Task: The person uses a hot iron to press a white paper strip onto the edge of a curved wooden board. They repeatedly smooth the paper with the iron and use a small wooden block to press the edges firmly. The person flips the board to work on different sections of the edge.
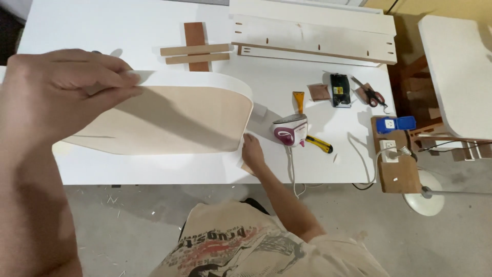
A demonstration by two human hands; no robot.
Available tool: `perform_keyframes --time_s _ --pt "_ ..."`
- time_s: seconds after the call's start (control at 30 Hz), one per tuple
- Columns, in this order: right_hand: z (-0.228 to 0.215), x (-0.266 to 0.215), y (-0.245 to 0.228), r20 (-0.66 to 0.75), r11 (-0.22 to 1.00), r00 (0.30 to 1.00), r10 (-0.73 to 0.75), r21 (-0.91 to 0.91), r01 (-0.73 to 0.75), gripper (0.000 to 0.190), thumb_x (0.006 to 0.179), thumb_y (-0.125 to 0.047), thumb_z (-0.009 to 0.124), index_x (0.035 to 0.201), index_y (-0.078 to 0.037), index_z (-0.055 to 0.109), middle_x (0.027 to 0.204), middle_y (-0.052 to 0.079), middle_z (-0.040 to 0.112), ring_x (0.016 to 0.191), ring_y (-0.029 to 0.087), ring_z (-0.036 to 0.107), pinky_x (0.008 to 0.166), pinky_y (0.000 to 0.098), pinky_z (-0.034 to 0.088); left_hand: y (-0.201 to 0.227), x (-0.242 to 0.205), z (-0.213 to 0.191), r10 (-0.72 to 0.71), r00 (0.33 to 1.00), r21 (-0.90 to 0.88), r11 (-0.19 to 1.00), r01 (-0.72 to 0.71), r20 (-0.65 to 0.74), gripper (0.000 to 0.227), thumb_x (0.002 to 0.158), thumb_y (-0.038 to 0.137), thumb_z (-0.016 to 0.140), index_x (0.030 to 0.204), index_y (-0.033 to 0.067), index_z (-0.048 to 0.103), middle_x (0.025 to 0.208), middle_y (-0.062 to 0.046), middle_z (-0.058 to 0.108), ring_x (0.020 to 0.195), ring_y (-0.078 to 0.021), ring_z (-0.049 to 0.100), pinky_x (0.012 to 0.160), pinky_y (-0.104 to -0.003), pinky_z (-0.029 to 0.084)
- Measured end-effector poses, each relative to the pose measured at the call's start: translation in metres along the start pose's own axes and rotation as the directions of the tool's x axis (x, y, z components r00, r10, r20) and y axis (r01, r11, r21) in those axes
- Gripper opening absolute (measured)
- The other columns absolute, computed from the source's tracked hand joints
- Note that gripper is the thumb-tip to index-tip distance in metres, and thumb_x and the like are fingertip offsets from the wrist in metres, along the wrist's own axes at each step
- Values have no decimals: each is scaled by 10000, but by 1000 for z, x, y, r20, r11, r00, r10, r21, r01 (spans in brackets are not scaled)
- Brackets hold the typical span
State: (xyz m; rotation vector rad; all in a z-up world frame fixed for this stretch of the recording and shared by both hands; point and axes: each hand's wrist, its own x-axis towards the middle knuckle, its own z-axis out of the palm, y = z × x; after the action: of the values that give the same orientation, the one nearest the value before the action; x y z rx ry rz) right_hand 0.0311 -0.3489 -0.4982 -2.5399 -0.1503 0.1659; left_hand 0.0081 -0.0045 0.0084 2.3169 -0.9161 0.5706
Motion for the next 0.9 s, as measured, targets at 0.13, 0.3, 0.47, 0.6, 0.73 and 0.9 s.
perform_keyframes --time_s 0.13,0.3,0.47,0.6,0.73,0.9 --pt "-7 39 -15 -97 990 995 23 144 -9 504 998 -114 534 1477 22 456 1403 212 527 1287 366 479 1086 472 430 3 -3 0 -41 999 24 999 41 1 111 996 -12 921 1028 -30 816 1065 -181 767 1058 -259 736 1037 -373 603" --pt "-38 94 -40 -201 947 978 49 320 18 520 986 -152 562 1477 -12 470 1307 164 571 1194 305 522 1015 428 453 5 0 3 2 1000 16 1000 -2 -15 103 947 -10 909 950 -24 807 1001 -158 773 1019 -242 746 922 -331 609" --pt "-94 136 -60 -299 888 951 73 454 75 536 973 -191 589 1478 -46 484 1211 117 614 1100 244 564 944 384 477 1 -1 8 10 999 -17 1000 -10 -32 123 926 52 894 1020 31 818 1039 -116 781 940 -215 738 834 -321 588" --pt "-150 150 -73 -383 830 914 134 547 107 549 963 -221 611 1479 -73 495 1134 78 649 1025 196 598 887 349 496 -5 -1 14 6 998 -34 999 -8 -65 112 924 65 888 1008 59 814 1042 -88 784 1007 -214 747 890 -306 587" --pt "-215 131 -95 -467 762 854 230 632 141 562 953 -252 633 1479 -100 507 1057 40 684 950 147 632 830 314 514 -8 0 14 26 998 -25 999 -28 -56 101 926 90 873 1014 89 822 1007 -45 785 1005 -220 749 796 -323 568" --pt "-388 -18 -234 -600 818 800 25 472 328 530 1009 -52 577 1503 -153 412 1538 90 525 1436 345 488 1162 534 493 -11 2 15 9 1000 -28 1000 -9 -25 101 936 149 840 1029 124 809 981 20 785 902 -176 725 724 -315 532"
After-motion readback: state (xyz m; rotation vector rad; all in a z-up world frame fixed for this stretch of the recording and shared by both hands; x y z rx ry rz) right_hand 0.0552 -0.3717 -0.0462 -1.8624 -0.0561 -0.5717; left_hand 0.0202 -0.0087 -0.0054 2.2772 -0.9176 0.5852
